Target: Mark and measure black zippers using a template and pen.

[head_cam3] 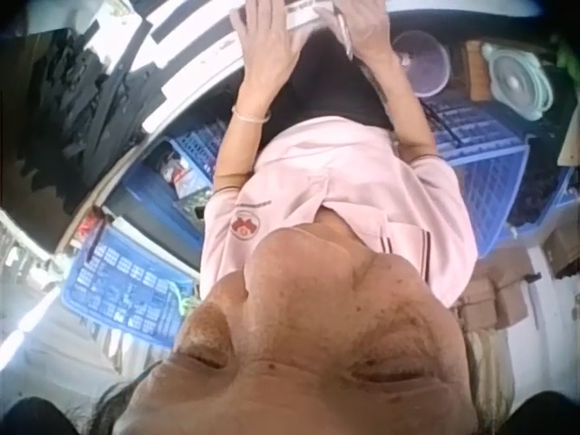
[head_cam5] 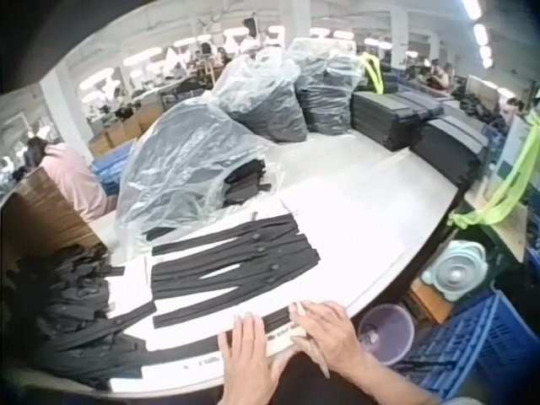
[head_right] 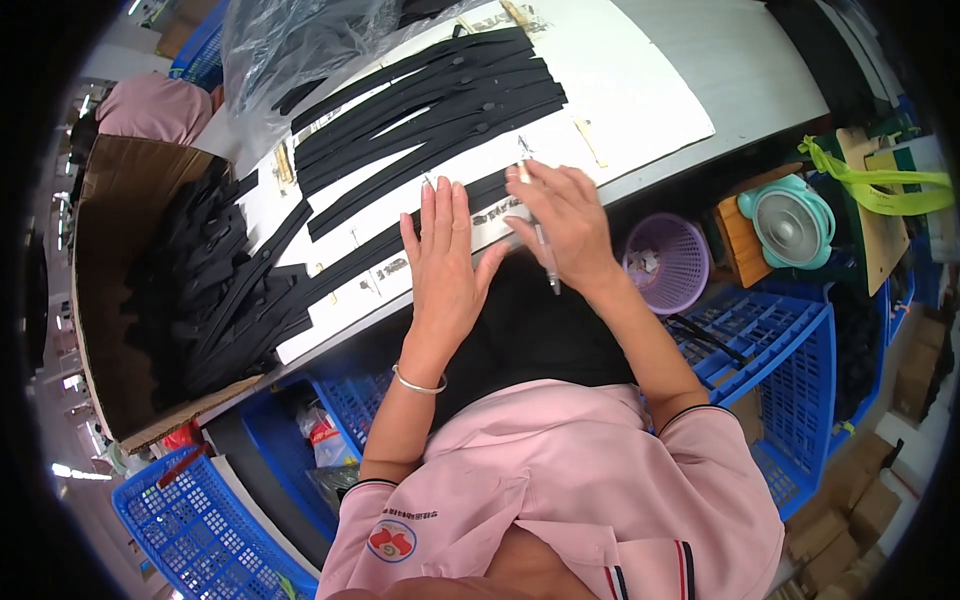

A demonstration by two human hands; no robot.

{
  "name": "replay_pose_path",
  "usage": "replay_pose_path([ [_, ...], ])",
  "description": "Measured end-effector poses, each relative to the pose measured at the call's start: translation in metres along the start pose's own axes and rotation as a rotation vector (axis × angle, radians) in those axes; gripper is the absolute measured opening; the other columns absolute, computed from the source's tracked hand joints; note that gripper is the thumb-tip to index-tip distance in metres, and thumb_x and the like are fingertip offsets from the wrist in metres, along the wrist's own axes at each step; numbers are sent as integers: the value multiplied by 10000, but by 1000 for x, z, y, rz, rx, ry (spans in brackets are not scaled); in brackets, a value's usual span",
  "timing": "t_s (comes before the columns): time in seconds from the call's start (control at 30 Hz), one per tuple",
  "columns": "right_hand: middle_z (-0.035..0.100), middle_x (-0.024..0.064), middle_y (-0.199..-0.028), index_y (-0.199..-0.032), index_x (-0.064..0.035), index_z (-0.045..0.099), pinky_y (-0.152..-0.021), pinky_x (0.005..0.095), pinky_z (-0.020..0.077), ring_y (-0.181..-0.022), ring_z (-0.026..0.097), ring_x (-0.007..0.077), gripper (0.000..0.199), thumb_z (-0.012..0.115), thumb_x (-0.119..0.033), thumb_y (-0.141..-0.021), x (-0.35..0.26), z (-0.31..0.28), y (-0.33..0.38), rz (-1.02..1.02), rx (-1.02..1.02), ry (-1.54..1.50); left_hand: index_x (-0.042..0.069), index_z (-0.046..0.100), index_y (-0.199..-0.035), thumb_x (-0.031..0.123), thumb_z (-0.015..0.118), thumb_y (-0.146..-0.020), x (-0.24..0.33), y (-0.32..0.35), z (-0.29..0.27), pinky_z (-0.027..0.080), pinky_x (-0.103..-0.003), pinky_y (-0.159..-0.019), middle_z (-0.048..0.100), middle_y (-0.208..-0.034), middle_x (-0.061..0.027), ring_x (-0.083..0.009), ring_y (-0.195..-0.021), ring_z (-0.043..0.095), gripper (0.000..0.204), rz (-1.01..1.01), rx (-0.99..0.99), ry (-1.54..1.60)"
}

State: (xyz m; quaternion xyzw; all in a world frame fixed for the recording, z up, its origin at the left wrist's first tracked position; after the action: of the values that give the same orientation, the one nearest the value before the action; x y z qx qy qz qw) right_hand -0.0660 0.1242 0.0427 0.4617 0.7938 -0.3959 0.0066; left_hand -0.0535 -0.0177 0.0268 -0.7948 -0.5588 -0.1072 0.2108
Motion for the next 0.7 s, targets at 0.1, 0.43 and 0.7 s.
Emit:
replay_pose_path([
  [0.1,704,45,-1254,-1231,-89,667,-1090,469,403,-1257,595,246,433,797,-147,-822,19,-10,5,-4,2,102,-37,275,-1578,367,670,-969,-13,16,-6,110,-555,-1241,263,-1657,-206,-359,-1554,208,830,-57,-29,-59],
  [0.43,721,32,-1195,-1223,-80,725,-1112,446,407,-1171,616,236,331,707,-37,-895,63,-34,14,80,94,167,-21,332,-1560,419,690,-948,-82,75,-40,15,-691,-1185,319,-1634,-204,-352,-1542,247,835,-318,58,-185],
  [0.7,726,79,-1183,-1216,-12,678,-1078,393,452,-1145,635,236,225,626,-93,-1012,40,-30,-12,180,4,151,25,455,-1510,476,764,-869,-100,98,-59,38,-659,-1189,426,-1577,-142,-313,-1507,323,843,-341,212,-169],
])
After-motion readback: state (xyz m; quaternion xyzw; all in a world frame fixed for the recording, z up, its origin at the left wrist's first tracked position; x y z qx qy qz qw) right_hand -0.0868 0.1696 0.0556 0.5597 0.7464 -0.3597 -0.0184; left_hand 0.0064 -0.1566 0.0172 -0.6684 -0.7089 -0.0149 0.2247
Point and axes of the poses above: each hand's wrist, its own y-axis away from the middle knuckle, its own z-axis out of the palm, x = y × z, the point moved 9 cm from there along -y, towards the middle knuckle
